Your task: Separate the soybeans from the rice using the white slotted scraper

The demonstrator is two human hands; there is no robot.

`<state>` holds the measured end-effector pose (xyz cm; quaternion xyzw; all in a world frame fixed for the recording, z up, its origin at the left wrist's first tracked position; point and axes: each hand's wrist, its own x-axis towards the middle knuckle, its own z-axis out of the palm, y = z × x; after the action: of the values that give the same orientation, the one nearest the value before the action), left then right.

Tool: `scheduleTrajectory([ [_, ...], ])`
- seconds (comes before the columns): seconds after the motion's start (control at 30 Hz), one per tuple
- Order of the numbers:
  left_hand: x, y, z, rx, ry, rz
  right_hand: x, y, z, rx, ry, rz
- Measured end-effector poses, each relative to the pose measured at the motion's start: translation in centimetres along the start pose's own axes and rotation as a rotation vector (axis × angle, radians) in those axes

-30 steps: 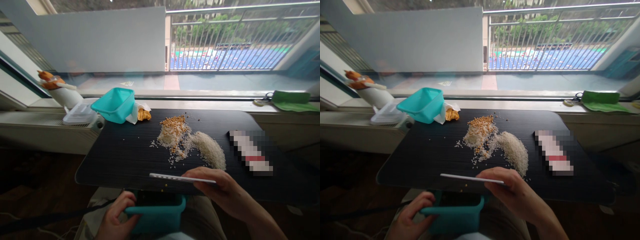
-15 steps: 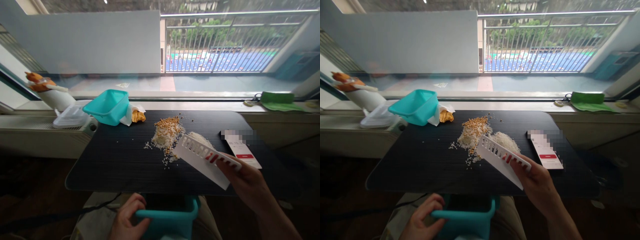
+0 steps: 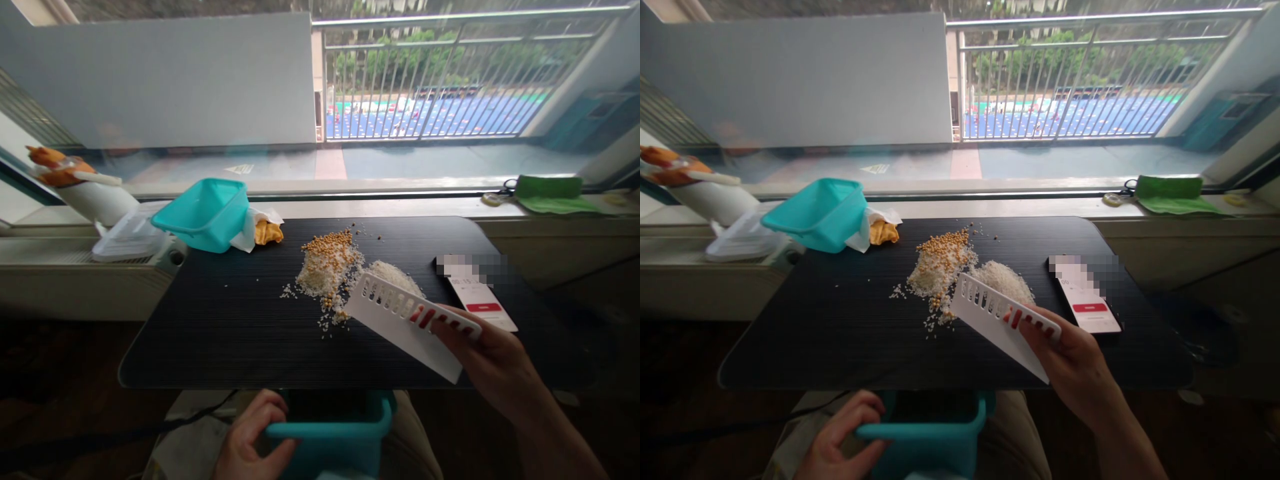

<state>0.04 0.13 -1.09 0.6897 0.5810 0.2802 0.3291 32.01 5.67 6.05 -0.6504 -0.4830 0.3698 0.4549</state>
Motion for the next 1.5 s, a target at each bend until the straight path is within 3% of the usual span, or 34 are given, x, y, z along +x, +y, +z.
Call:
scheduleTrajectory([
  [0.77, 0.0, -0.1, 0.2, 0.008, 0.021, 0.036, 0.9, 0.6, -0.1, 0.169, -0.058, 0.108],
  [1.5, 0.0, 0.1, 0.3, -0.007, 0.025, 0.004, 0.5, 0.8, -0.6, 0.105, -0.105, 0.134],
])
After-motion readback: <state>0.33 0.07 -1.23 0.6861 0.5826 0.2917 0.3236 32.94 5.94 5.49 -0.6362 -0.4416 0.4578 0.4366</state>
